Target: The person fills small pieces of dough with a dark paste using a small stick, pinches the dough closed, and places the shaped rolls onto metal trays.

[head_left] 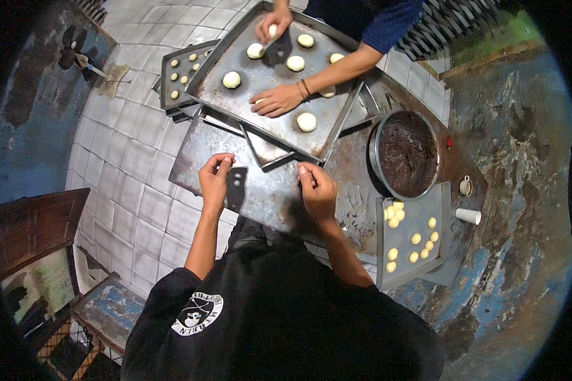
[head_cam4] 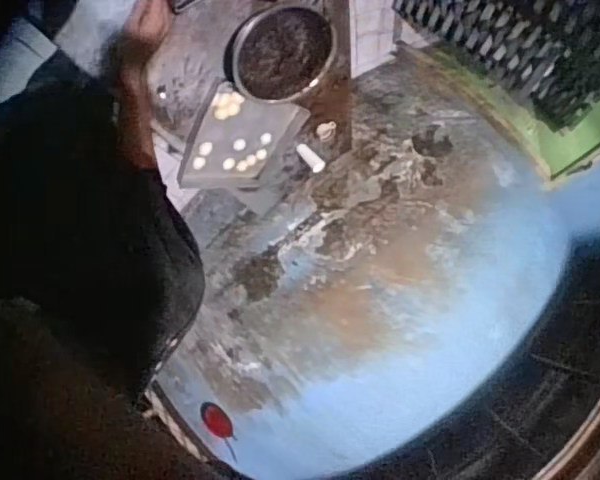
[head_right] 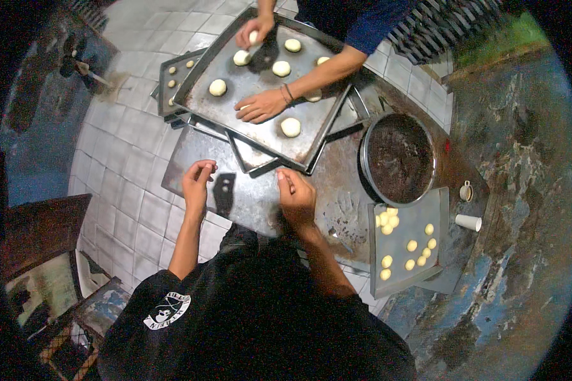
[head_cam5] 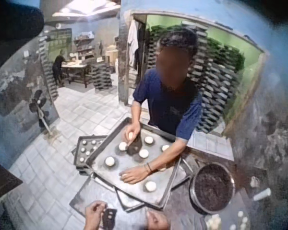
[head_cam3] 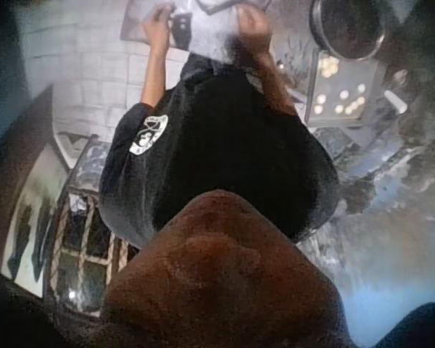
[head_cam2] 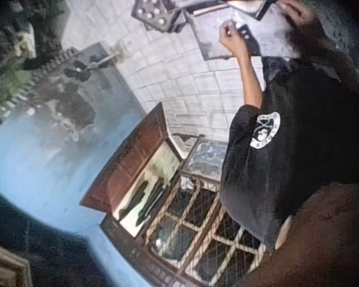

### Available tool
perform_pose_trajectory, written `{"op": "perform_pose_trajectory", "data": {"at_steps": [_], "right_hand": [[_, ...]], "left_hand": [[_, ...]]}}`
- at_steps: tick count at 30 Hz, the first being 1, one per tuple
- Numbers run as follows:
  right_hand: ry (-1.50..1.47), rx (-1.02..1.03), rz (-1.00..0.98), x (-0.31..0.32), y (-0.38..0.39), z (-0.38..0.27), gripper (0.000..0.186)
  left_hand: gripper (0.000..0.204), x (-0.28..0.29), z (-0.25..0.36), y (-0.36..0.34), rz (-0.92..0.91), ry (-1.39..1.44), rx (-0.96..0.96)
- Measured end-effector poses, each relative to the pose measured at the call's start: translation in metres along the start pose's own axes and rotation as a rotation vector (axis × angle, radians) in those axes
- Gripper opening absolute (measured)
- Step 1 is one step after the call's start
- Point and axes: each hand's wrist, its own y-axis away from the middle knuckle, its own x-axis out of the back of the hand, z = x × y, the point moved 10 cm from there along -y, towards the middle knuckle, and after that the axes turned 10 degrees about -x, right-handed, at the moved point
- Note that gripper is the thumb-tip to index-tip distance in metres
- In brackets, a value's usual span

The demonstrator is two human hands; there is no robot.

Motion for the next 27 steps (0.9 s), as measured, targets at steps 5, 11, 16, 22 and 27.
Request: {"op": "perform_pose_trajectory", "data": {"at_steps": [5, 11, 16, 22, 27], "right_hand": [[-0.021, 0.135, 0.011, 0.04, -0.006, -0.016, 0.02], [-0.035, 0.138, 0.002, 0.063, 0.005, 0.001, 0.021], [0.02, 0.116, -0.033, 0.041, 0.014, -0.004, 0.022], [0.076, 0.114, -0.103, -0.002, 0.006, -0.032, 0.023], [0.182, 0.234, -0.103, -0.041, -0.006, -0.065, 0.022]], "left_hand": [[0.017, -0.019, 0.001, 0.052, 0.056, 0.045, 0.033], [0.017, -0.015, 0.002, 0.084, 0.084, 0.024, 0.067], [0.018, 0.008, 0.007, 0.078, 0.127, 0.025, 0.065], [0.019, 0.048, -0.001, 0.063, 0.162, 0.035, 0.022], [0.018, 0.085, -0.019, 0.047, 0.187, 0.03, 0.07]]}}
